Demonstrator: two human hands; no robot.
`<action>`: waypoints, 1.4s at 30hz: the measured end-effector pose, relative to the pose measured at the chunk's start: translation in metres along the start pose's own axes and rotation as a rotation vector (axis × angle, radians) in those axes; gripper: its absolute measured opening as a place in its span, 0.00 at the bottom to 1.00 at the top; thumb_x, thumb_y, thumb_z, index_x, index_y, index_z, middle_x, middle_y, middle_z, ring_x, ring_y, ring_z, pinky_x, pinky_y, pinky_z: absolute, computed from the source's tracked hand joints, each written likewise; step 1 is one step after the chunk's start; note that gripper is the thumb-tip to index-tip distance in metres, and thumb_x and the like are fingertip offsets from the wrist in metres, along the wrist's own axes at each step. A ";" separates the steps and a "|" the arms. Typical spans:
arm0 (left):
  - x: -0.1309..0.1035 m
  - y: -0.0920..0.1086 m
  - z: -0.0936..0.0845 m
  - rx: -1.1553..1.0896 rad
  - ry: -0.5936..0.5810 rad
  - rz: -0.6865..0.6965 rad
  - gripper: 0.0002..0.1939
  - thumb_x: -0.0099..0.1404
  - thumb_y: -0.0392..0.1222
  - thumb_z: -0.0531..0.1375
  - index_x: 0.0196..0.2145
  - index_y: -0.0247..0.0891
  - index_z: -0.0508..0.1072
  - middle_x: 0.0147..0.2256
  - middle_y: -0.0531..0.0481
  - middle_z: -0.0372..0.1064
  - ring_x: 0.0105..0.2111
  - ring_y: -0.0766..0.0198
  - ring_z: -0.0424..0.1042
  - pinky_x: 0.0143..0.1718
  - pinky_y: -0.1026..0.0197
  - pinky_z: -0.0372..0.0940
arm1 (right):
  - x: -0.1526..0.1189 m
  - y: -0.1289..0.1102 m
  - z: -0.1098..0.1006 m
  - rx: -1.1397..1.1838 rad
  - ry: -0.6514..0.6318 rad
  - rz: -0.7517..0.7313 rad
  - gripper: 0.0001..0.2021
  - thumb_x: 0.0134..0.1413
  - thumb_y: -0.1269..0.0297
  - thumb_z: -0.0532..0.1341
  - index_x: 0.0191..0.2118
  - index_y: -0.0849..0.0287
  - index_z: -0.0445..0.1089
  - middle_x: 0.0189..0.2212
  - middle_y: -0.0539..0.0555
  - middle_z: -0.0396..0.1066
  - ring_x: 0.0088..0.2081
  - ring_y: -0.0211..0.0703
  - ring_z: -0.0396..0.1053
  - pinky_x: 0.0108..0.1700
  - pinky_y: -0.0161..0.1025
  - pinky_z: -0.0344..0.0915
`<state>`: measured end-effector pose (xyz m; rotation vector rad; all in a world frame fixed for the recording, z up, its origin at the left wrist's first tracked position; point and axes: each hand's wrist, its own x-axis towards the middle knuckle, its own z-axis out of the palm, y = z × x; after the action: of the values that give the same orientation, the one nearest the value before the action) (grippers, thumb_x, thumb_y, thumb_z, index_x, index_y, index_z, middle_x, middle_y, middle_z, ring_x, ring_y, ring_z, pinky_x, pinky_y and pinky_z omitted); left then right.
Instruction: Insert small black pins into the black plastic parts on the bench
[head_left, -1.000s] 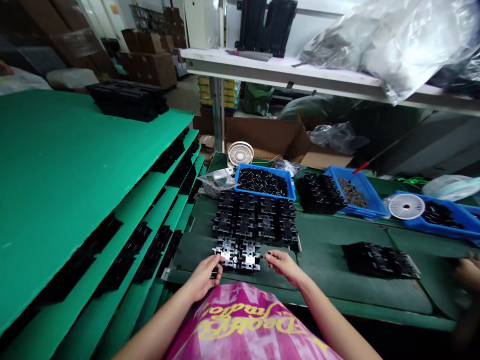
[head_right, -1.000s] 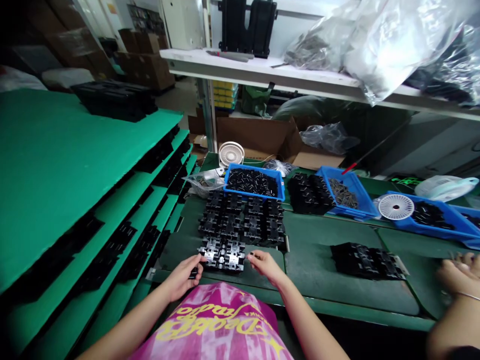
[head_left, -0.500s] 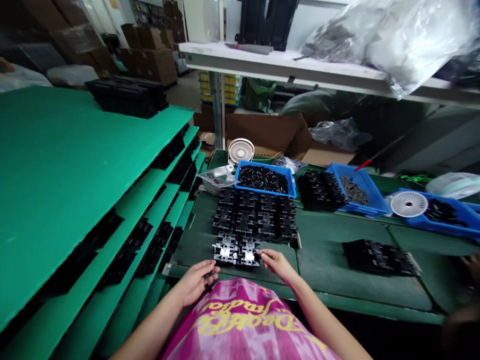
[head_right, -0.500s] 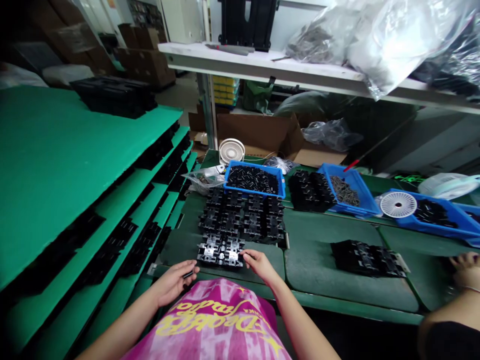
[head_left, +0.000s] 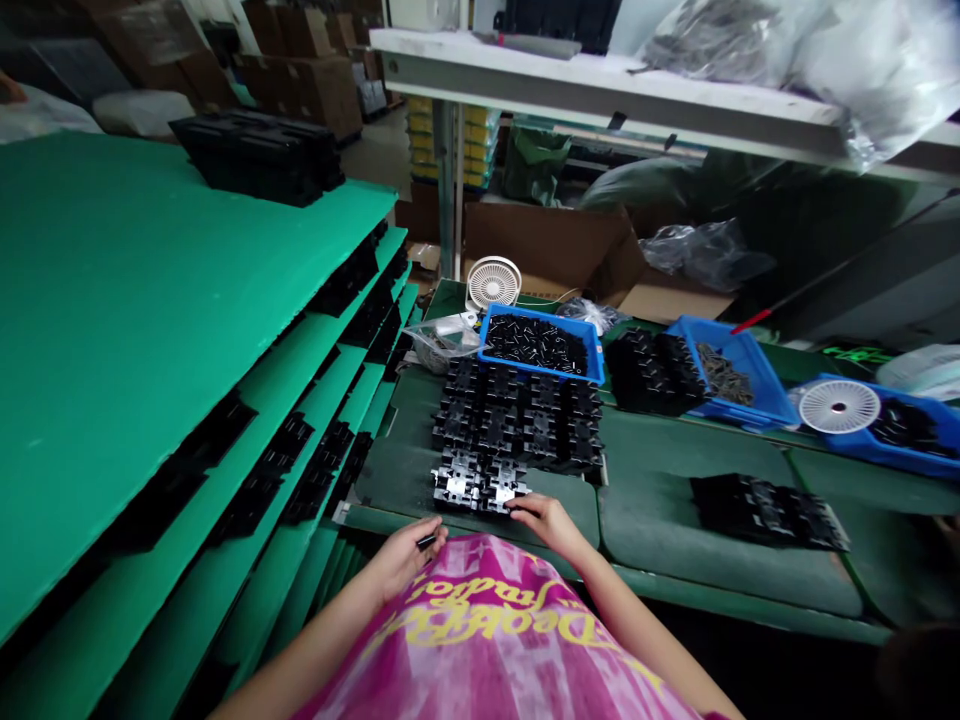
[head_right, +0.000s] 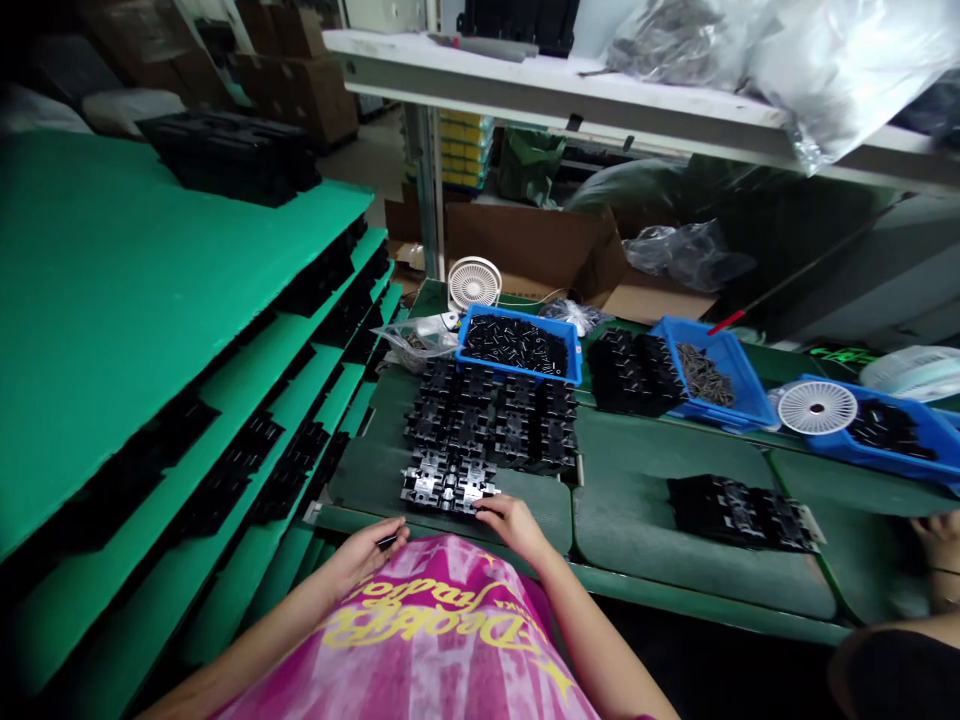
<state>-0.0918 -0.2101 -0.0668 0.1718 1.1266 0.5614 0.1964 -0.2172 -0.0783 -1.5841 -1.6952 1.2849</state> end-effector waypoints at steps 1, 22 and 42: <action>-0.001 0.000 -0.001 0.013 0.012 0.014 0.05 0.59 0.37 0.62 0.32 0.36 0.67 0.30 0.50 0.71 0.26 0.72 0.70 0.31 0.69 0.65 | 0.000 -0.001 0.000 -0.039 -0.012 -0.016 0.15 0.54 0.54 0.59 0.44 0.54 0.75 0.40 0.56 0.74 0.43 0.50 0.70 0.50 0.45 0.61; -0.011 0.009 -0.013 0.161 0.112 0.026 0.23 0.50 0.55 0.66 0.37 0.36 0.69 0.24 0.57 0.65 0.15 0.78 0.52 0.15 0.72 0.41 | 0.005 0.001 -0.013 0.751 0.134 0.129 0.19 0.50 0.57 0.64 0.48 0.58 0.68 0.43 0.57 0.71 0.30 0.34 0.66 0.31 0.33 0.62; -0.010 0.028 -0.006 0.126 -0.060 0.113 0.14 0.54 0.37 0.66 0.39 0.32 0.73 0.39 0.44 0.69 0.21 0.78 0.58 0.16 0.74 0.47 | 0.031 -0.020 -0.009 -0.075 -0.059 -0.177 0.17 0.55 0.73 0.52 0.47 0.56 0.71 0.51 0.55 0.70 0.53 0.44 0.66 0.56 0.44 0.60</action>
<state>-0.1098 -0.1926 -0.0498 0.3612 1.0985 0.5820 0.1874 -0.1831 -0.0649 -1.4125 -1.8941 1.2029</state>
